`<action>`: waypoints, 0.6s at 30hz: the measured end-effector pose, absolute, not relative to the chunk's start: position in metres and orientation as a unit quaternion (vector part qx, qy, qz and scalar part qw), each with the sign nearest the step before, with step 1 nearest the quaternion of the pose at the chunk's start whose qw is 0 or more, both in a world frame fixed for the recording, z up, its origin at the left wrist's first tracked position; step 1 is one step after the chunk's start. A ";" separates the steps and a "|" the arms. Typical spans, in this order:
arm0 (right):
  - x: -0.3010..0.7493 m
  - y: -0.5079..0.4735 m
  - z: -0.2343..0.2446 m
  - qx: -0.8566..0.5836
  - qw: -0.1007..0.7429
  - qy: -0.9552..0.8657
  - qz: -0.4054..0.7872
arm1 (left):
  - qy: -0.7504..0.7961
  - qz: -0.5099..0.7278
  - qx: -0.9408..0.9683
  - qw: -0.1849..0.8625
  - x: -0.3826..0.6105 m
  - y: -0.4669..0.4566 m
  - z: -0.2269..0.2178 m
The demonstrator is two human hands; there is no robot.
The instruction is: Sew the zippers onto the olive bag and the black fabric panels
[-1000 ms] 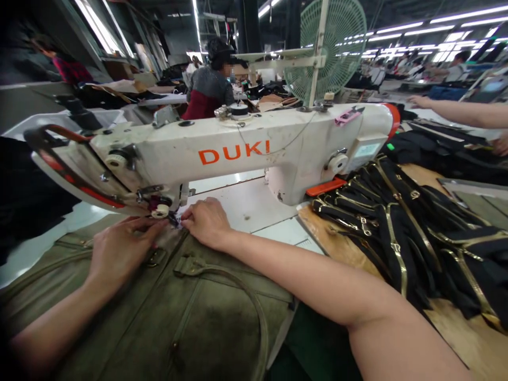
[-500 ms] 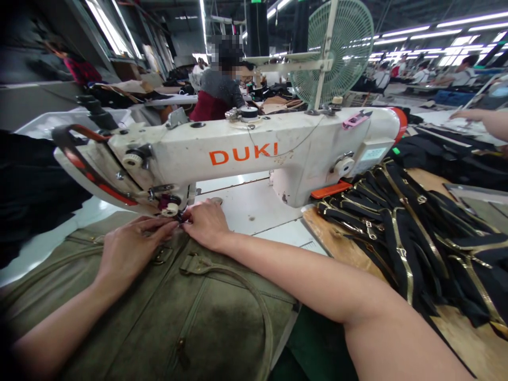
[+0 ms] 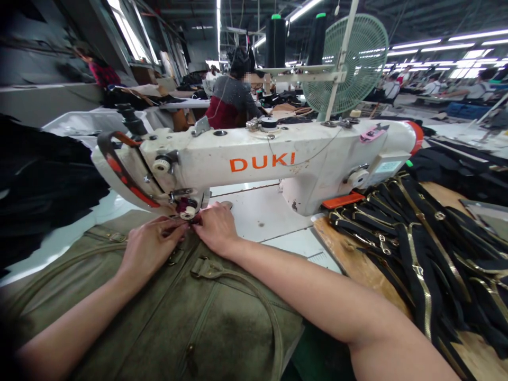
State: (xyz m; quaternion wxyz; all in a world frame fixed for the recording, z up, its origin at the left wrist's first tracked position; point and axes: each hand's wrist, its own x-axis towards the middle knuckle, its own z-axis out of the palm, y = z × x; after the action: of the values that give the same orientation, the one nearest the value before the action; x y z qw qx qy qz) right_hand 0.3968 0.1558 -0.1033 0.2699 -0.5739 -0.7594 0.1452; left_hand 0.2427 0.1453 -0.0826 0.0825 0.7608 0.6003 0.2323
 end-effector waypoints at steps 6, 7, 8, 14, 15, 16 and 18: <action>0.395 0.156 -0.107 -0.587 0.301 -0.743 0.116 | 0.576 0.235 0.775 0.111 0.236 0.148 -0.083; 0.396 0.156 -0.107 -0.585 0.306 -0.742 0.115 | 0.573 0.236 0.776 0.117 0.234 0.148 -0.082; 0.396 0.156 -0.107 -0.584 0.311 -0.741 0.115 | 0.573 0.237 0.775 0.123 0.232 0.147 -0.082; 0.401 0.156 -0.108 -0.579 0.324 -0.740 0.109 | 0.587 0.259 0.758 0.120 0.230 0.142 -0.078; 0.401 0.155 -0.108 -0.579 0.325 -0.740 0.107 | 0.591 0.260 0.755 0.116 0.231 0.142 -0.078; 0.402 0.155 -0.108 -0.579 0.326 -0.740 0.106 | 0.597 0.260 0.751 0.110 0.232 0.142 -0.078; 0.403 0.154 -0.108 -0.580 0.327 -0.739 0.106 | 0.606 0.258 0.745 0.101 0.235 0.144 -0.078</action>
State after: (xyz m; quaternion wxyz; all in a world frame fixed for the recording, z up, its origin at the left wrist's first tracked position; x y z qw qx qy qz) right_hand 0.4028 0.1535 -0.1080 0.3274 -0.5795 -0.7387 0.1059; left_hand 0.2349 0.1438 -0.0783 0.1012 0.7451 0.6065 0.2583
